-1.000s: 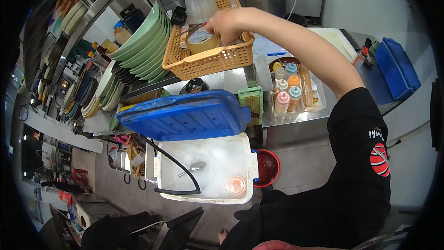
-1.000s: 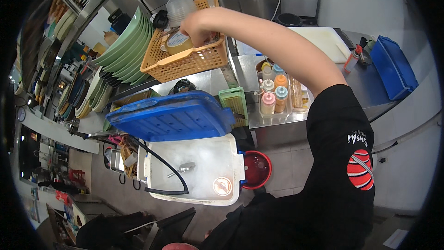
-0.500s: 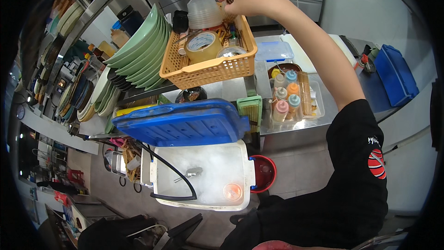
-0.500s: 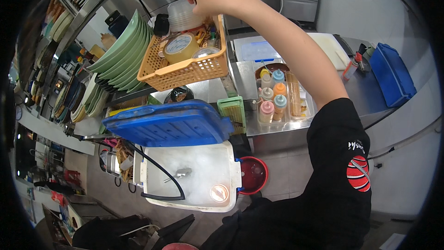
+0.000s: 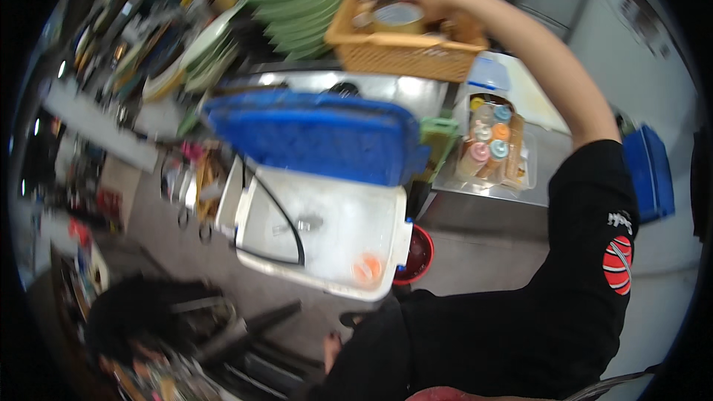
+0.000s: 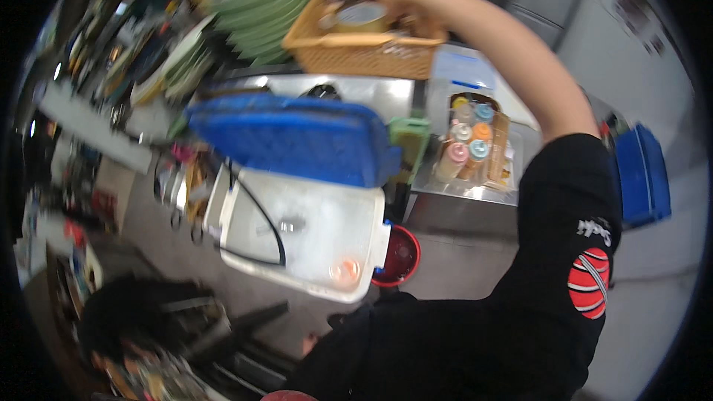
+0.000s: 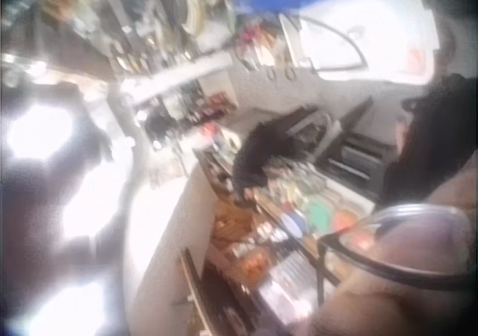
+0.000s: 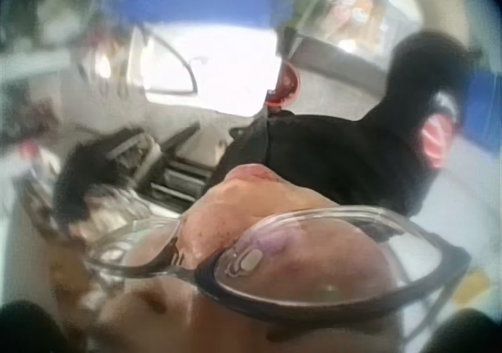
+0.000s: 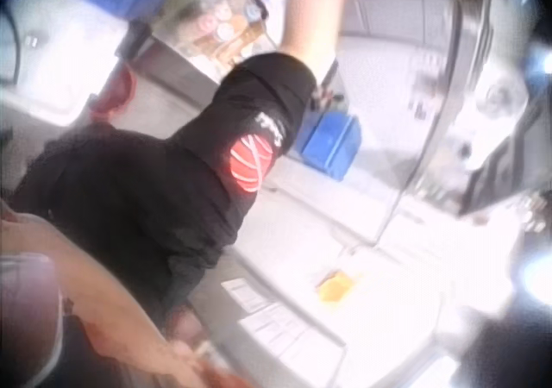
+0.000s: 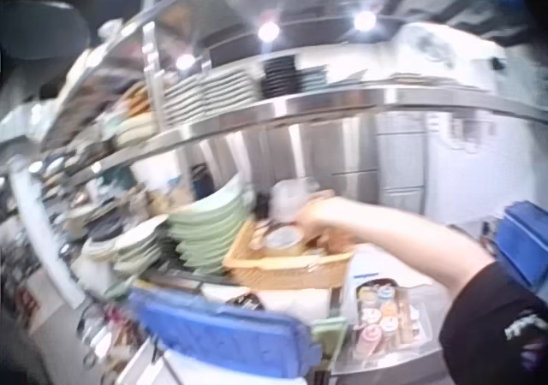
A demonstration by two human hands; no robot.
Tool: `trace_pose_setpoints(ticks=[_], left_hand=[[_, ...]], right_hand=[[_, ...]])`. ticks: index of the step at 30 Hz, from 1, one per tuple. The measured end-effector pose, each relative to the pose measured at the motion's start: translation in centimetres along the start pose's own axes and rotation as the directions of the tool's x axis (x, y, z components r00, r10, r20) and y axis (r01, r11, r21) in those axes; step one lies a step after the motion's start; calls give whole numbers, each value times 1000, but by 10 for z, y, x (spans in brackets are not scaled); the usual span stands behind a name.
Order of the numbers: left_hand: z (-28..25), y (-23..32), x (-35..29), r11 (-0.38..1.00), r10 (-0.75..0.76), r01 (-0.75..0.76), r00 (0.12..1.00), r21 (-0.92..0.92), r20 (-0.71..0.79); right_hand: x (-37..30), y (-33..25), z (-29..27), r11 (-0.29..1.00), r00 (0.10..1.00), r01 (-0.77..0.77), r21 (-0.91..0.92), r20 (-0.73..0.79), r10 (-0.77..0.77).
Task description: The person removes a black rubber gasket from a commercial refrigerator door, retrieves a small tool from a nearby basket, and then uses the tool to pry and reseat the gasket along the door frame. The person works along the top and side edges of the door, pressing the gasket into place.
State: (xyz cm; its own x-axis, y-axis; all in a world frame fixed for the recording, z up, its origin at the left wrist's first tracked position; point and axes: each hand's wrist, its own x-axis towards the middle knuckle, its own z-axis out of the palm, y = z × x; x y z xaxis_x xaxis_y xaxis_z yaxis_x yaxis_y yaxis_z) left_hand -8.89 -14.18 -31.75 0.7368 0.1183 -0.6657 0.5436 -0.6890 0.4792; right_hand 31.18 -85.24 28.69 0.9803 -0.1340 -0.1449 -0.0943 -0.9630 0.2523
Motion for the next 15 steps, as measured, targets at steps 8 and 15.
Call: trace_pose_setpoints(ticks=[8,15], left_hand=[[58,-88,-11,982,-114,76,968,-172,-225],[171,-193,-89,830,-478,508,860,-229,178]], right_hand=[[58,33,53,983,984,176,55,28,-178],[72,44,51,989,983,117,87,131,-128]])
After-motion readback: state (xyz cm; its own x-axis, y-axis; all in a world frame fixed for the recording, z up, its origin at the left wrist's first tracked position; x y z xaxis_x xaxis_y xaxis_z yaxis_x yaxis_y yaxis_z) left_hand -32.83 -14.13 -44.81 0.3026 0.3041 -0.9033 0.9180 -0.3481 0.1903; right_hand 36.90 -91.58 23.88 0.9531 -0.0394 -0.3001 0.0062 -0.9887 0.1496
